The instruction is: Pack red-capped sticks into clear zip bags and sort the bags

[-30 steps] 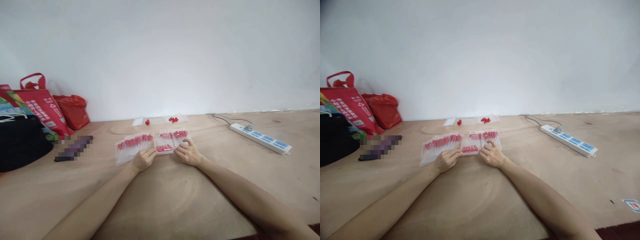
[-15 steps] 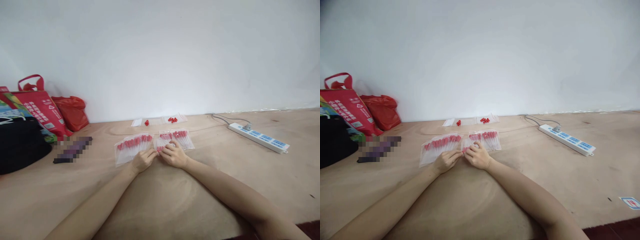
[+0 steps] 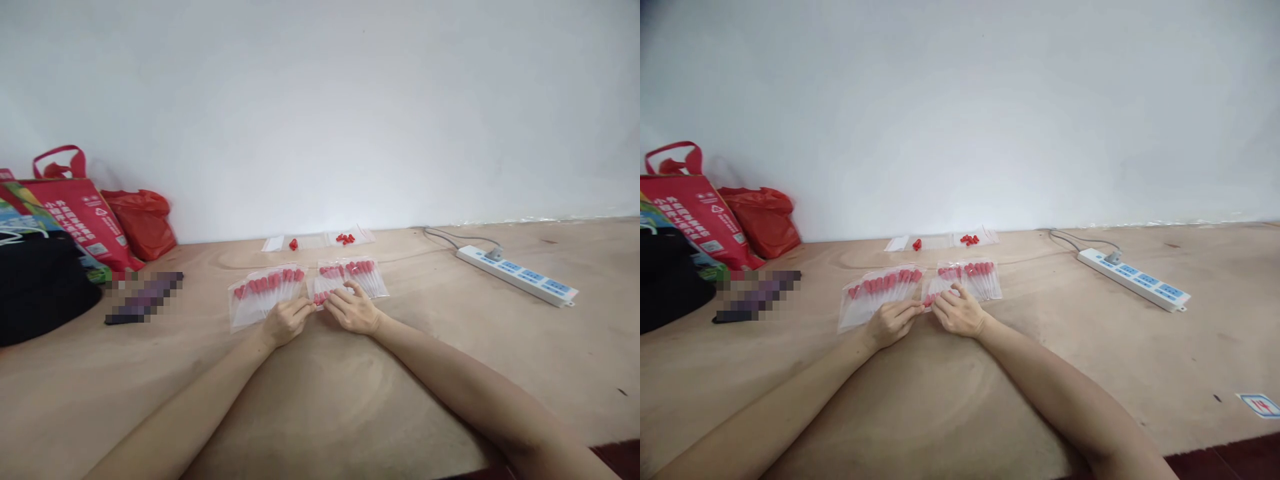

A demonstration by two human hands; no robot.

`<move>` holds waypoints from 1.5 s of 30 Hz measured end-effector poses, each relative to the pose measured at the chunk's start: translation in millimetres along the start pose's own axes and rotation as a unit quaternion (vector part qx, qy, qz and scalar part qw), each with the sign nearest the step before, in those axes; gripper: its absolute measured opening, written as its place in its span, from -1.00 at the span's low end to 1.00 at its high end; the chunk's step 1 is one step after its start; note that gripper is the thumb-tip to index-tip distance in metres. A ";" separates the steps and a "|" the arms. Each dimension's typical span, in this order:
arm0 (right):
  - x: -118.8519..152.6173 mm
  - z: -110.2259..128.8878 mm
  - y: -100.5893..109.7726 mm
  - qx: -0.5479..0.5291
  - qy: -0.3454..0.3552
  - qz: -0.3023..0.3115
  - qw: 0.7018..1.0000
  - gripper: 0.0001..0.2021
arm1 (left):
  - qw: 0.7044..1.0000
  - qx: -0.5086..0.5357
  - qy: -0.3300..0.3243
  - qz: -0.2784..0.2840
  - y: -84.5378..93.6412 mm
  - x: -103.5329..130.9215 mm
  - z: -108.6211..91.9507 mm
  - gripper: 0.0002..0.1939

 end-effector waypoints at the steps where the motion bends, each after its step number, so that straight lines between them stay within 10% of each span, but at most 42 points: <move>1: 2.0 -1.1 1.4 0.005 0.000 0.001 1.000 -0.78 | 1.000 0.002 0.004 0.004 -0.6 0.4 0.7 -0.76; 24: 37.8 -20.9 -0.5 -0.046 -0.050 0.077 0.995 -0.81 | 0.998 0.027 0.048 0.028 -4.0 3.6 4.9 -0.79; 33: 45.4 -25.8 12.0 -0.066 -0.042 -0.011 0.997 -0.77 | 0.983 0.116 0.138 0.029 3.7 -0.2 20.8 -0.72; 41: 120.7 -102.4 26.4 -0.034 -0.250 0.019 0.967 -0.82 | 0.950 0.117 0.279 0.083 -35.8 -7.0 40.7 -0.90; 45: 166.9 -125.3 16.1 -0.083 -0.343 0.072 0.933 -0.80 | 0.886 0.096 0.423 0.166 -77.0 -20.4 55.2 -0.92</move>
Point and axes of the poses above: each hand's wrist, its own x-axis away from the middle knuckle, its own y-axis out of the back of the hand, z = x × y, the point moved 9 cm from there along -x, towards the middle knuckle, and after that the axes turned 10 degrees about y, right-handed, at the moved point
